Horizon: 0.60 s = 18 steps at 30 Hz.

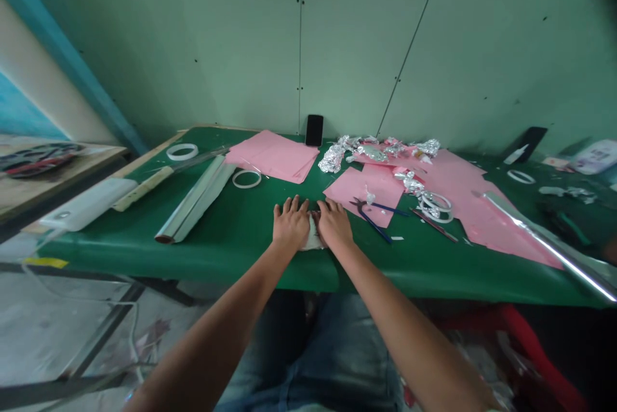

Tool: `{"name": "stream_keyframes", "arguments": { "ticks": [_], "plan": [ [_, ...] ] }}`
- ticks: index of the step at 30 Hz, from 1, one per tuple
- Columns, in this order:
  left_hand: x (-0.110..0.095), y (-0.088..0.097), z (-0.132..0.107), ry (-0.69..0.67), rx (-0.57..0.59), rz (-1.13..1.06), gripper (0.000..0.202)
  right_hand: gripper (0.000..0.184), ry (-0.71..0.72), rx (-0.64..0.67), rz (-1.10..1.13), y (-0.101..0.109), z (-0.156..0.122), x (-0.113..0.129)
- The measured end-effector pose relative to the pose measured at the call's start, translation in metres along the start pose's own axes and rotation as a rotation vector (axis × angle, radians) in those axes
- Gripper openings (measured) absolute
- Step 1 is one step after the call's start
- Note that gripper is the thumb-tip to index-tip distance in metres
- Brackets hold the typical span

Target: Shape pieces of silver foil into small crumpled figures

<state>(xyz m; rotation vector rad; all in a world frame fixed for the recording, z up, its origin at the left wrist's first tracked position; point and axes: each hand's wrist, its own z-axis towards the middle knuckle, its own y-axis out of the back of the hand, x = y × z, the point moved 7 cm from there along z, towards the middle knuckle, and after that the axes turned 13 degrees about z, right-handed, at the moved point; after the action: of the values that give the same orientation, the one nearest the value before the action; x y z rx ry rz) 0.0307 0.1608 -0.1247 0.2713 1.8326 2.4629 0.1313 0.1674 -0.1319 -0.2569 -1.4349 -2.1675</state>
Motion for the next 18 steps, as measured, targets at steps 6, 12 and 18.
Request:
{"name": "stream_keyframes", "arguments": {
  "ticks": [6, 12, 18],
  "plan": [
    [0.0009, 0.0067, -0.0006, -0.014, -0.034, 0.026, 0.044, 0.034, 0.0, 0.012, -0.007, 0.0037, 0.0, 0.0007],
    [0.0019, 0.0057, 0.0008, -0.041, -0.001, 0.035, 0.044, 0.033, 0.004, 0.032, -0.014, 0.0041, 0.0007, -0.0002],
    [0.0032, 0.009, 0.0006, -0.08, 0.021, 0.034, 0.044, 0.034, -0.002, 0.054, -0.023, 0.0037, 0.0016, -0.0009]
  ]
}}
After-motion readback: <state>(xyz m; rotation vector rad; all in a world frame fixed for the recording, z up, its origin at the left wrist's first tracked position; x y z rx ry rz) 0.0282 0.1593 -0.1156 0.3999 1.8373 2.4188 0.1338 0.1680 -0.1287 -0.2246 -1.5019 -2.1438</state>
